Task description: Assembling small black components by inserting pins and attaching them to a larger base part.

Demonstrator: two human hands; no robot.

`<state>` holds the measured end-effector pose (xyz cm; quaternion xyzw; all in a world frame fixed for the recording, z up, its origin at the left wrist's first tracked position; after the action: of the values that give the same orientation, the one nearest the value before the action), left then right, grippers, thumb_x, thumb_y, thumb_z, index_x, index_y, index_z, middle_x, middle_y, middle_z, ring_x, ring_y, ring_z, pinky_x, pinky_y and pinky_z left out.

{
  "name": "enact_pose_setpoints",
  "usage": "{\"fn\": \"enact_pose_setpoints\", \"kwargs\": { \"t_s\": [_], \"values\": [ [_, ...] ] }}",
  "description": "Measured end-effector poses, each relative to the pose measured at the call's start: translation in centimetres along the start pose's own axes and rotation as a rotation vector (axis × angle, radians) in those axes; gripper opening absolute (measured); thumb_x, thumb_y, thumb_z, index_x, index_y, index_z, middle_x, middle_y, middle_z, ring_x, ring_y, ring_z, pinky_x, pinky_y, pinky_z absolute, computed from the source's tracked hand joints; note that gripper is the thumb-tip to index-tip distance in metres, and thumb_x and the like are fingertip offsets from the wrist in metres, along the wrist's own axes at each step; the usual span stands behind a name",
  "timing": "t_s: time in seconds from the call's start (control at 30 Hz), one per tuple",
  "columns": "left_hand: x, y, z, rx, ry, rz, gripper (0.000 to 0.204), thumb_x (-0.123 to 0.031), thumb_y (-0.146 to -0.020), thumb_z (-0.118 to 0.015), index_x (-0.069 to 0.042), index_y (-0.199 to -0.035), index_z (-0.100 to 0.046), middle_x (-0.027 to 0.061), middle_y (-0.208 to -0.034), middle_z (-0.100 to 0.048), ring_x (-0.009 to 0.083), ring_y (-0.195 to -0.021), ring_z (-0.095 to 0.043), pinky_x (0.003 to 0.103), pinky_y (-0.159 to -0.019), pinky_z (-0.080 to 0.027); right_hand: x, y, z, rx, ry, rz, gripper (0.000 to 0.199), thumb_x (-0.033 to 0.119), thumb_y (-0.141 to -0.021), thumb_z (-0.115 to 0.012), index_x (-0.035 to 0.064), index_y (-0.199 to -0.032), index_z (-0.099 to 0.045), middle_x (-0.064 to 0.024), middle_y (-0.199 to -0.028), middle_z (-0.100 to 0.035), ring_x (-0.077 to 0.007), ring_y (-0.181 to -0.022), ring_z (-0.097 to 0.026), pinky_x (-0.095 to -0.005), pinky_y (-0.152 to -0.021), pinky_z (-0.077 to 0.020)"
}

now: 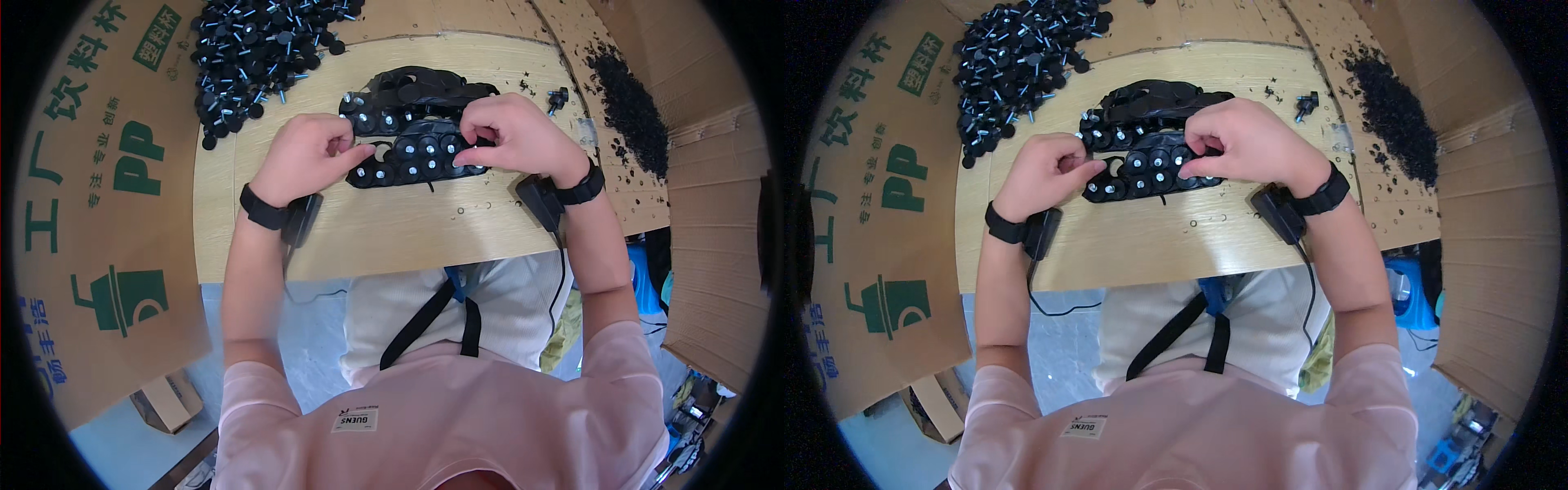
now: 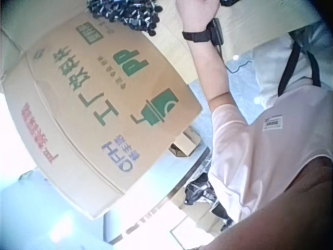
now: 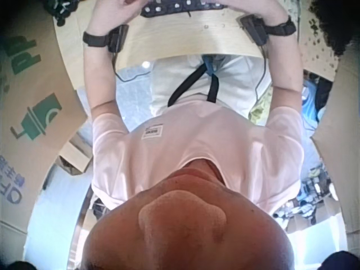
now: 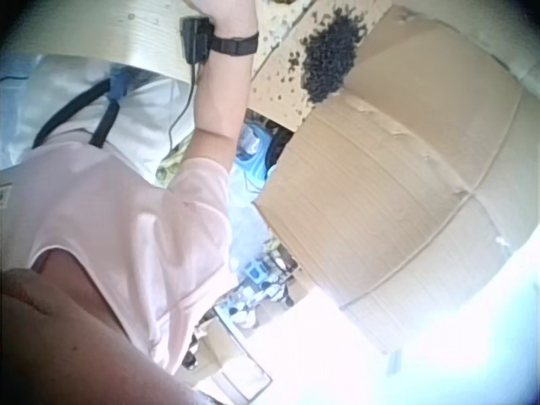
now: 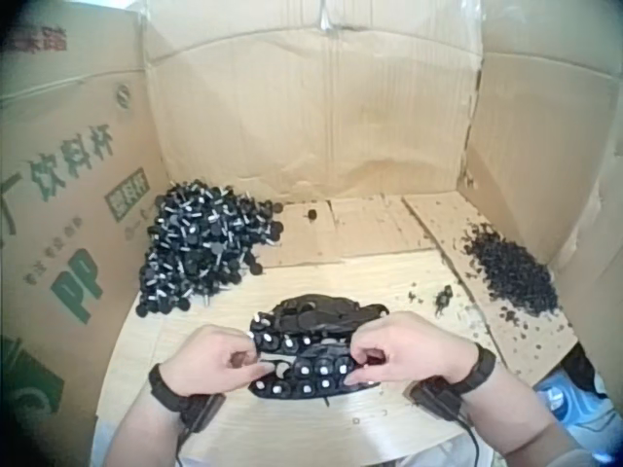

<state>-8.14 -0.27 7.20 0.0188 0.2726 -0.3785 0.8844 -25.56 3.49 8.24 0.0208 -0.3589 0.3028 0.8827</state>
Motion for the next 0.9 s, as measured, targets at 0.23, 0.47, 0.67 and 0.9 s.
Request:
{"fn": "enact_pose_setpoints", "kwargs": {
  "t_s": [0.23, 0.47, 0.67, 0.9],
  "values": [
    [1.4, 0.2, -0.8, 0.004, 0.093, 0.007, 0.025, -0.009, -0.075, -0.068, 0.001, -0.062, -0.049, 0.0077, -0.054, -0.045, 0.0156, -0.049, -0.039, 0.028, -0.047, -0.033, 0.0, 1.1, 1.1, 0.045, 0.280, -0.045, 0.030, 0.028, -0.074, -0.074, 0.0050, -0.066, -0.057, -0.0076, -0.057, -0.051, -0.0239, -0.052, -0.052, -0.0329, -0.050, -0.0385],
    [-2.9, -0.8, 0.3, -0.064, -0.001, -0.102, 0.015, -0.012, -0.069, -0.065, -0.003, -0.068, -0.054, 0.0102, -0.069, -0.059, 0.0282, -0.067, -0.055, 0.036, -0.058, -0.043, -0.1, 1.5, 0.7, 0.096, 0.057, 0.003, 0.027, 0.019, -0.079, -0.068, 0.0005, -0.063, -0.056, -0.0110, -0.052, -0.048, -0.0248, -0.048, -0.048, -0.0331, -0.048, -0.0374],
    [-12.0, -1.5, -4.0, -0.034, 0.191, -0.474, 0.039, -0.017, -0.076, -0.073, -0.002, -0.110, -0.062, 0.0153, -0.110, -0.062, 0.0349, -0.104, -0.057, 0.038, -0.090, -0.046, -1.9, 2.0, -0.6, 0.248, 0.078, -0.071, 0.031, 0.020, -0.084, -0.065, -0.0010, -0.064, -0.054, -0.0121, -0.051, -0.042, -0.0227, -0.045, -0.038, -0.0346, -0.048, -0.0342],
    [-10.8, -2.1, -6.8, 0.105, 0.098, -0.412, 0.039, -0.018, -0.079, -0.072, -0.001, -0.113, -0.064, 0.0148, -0.118, -0.063, 0.0312, -0.106, -0.061, 0.036, -0.092, -0.049, -4.1, 2.7, -1.5, 0.406, -0.003, -0.163, 0.032, 0.021, -0.090, -0.061, -0.0016, -0.069, -0.055, -0.0075, -0.052, -0.042, -0.0144, -0.049, -0.038, -0.0319, -0.049, -0.0340]
  ]
}}
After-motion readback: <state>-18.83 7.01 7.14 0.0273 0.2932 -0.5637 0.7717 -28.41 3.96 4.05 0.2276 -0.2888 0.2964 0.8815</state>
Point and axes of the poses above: each hand's wrist, its own y-axis away from the middle knuckle, its own z-axis out of the back of the hand, x = y × z, the point moved 10 cm from there along -y, towards the middle knuckle
